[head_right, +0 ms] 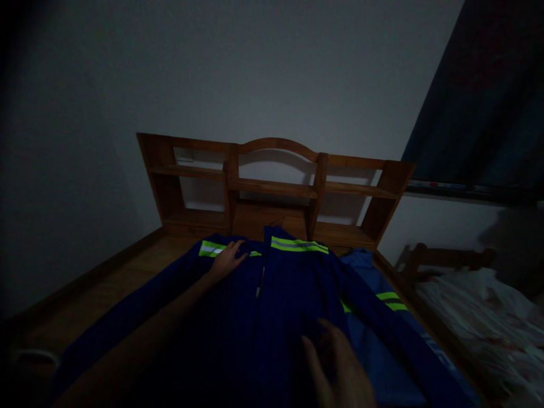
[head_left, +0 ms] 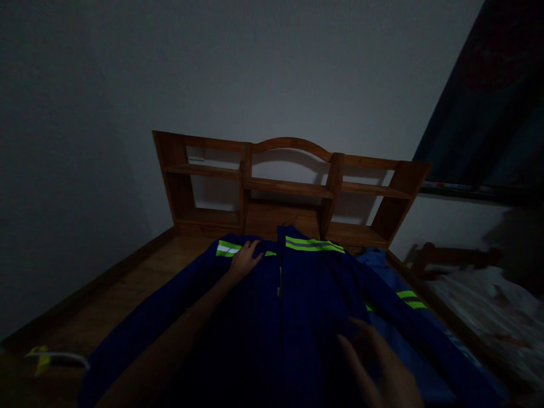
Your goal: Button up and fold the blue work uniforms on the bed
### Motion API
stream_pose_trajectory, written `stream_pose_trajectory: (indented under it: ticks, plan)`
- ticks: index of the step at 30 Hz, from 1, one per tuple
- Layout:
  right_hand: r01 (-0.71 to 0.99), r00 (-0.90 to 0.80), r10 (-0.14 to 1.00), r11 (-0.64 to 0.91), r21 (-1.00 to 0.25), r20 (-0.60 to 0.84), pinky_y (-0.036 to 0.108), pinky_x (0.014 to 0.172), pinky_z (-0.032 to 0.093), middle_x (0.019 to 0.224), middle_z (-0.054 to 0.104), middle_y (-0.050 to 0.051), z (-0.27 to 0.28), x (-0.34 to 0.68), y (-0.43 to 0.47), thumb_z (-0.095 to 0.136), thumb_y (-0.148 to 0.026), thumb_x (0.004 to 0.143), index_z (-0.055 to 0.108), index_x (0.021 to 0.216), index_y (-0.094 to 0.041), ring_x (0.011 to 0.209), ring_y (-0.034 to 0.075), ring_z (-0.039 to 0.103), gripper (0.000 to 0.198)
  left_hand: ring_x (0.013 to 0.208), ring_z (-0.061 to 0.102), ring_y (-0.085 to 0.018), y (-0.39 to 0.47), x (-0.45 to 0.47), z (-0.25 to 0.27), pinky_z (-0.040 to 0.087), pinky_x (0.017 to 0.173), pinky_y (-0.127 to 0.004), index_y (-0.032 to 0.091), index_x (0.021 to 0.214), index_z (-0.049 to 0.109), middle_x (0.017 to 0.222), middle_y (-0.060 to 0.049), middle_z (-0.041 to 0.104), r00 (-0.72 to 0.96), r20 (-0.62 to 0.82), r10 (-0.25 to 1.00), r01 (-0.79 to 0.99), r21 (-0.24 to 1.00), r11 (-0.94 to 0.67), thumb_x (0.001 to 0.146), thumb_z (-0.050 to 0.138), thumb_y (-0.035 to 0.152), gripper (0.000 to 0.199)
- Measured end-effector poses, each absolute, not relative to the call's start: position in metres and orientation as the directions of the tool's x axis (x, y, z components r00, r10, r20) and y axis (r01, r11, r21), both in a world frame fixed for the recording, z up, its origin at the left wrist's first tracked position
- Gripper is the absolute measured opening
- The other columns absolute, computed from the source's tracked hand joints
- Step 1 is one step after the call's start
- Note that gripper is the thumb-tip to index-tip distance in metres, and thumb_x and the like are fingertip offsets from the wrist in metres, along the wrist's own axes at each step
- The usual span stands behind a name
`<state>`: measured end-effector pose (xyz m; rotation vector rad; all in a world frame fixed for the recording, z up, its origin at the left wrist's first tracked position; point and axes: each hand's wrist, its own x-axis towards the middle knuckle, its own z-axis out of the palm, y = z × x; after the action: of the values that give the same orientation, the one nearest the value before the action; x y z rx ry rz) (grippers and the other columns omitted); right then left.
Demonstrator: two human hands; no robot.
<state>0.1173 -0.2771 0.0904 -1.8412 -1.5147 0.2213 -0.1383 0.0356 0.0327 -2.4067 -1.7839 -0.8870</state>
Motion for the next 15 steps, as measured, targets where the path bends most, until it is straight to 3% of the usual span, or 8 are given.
stream_pose_trajectory:
  ticks: [3, 5, 7, 9, 12, 15]
  plan:
    - [0.926, 0.134, 0.905, 0.031, -0.377, 0.403, 0.029, 0.072, 0.052, 0.113, 0.059, 0.014, 0.065, 0.053, -0.226, 0.038, -0.042, 0.09, 0.047, 0.125, -0.017, 0.093, 0.022, 0.063, 0.044, 0.108, 0.05, -0.022, 0.047, -0.135, 0.031, 0.044, 0.082, -0.028, 0.034, 0.139, 0.026, 0.131, -0.006, 0.04, 0.331, 0.443, 0.833, 0.846, 0.251, -0.47, 0.083, 0.051, 0.027, 0.062]
    - [0.968, 0.156, 0.92, -0.07, -0.242, 0.358, 0.029, 0.061, 0.051, 0.109, 0.06, 0.018, 0.05, 0.027, -0.2, 0.037, -0.03, 0.09, 0.044, 0.129, -0.012, 0.08, 0.022, 0.066, 0.044, 0.115, 0.045, -0.025, 0.058, -0.129, 0.034, 0.043, 0.088, -0.031, 0.036, 0.14, 0.022, 0.14, -0.004, 0.032, 0.39, 0.423, 0.818, 0.838, 0.204, -0.506, 0.079, 0.053, 0.019, 0.071]
    - [0.976, 0.169, 0.942, -0.119, -0.182, 0.29, 0.027, 0.056, 0.048, 0.097, 0.064, 0.019, 0.041, 0.019, -0.184, 0.037, -0.018, 0.087, 0.042, 0.132, -0.008, 0.068, 0.021, 0.066, 0.046, 0.117, 0.043, -0.027, 0.071, -0.123, 0.037, 0.043, 0.09, -0.036, 0.035, 0.14, 0.023, 0.146, -0.003, 0.025, 0.376, 0.404, 0.834, 0.86, 0.183, -0.476, 0.076, 0.055, 0.016, 0.075]
    - [0.975, 0.125, 0.958, -0.07, -0.213, 0.258, 0.027, 0.06, 0.049, 0.093, 0.066, 0.017, 0.038, 0.024, -0.18, 0.036, -0.011, 0.085, 0.043, 0.132, -0.009, 0.069, 0.02, 0.066, 0.048, 0.115, 0.043, -0.029, 0.085, -0.119, 0.04, 0.044, 0.088, -0.038, 0.033, 0.14, 0.025, 0.149, -0.003, 0.02, 0.32, 0.396, 0.86, 0.89, 0.185, -0.417, 0.074, 0.055, 0.013, 0.075]
    - [0.932, 0.005, 0.974, 0.079, -0.353, 0.229, 0.026, 0.072, 0.049, 0.103, 0.066, 0.014, 0.031, 0.04, -0.193, 0.035, -0.014, 0.085, 0.044, 0.132, -0.011, 0.084, 0.02, 0.066, 0.048, 0.114, 0.043, -0.029, 0.099, -0.114, 0.039, 0.044, 0.089, -0.042, 0.032, 0.139, 0.028, 0.149, -0.004, 0.02, 0.274, 0.427, 0.862, 0.908, 0.181, -0.378, 0.072, 0.053, 0.008, 0.075]
    - [0.892, -0.103, 0.994, 0.109, -0.44, 0.038, 0.025, 0.069, 0.048, 0.099, 0.068, 0.012, 0.019, 0.051, -0.212, 0.039, -0.016, 0.081, 0.04, 0.136, -0.01, 0.084, 0.02, 0.066, 0.055, 0.113, 0.043, -0.03, 0.101, -0.111, 0.033, 0.042, 0.09, -0.045, 0.028, 0.137, 0.033, 0.147, -0.007, 0.023, 0.246, 0.475, 0.845, 0.91, 0.187, -0.37, 0.071, 0.051, 0.004, 0.073]
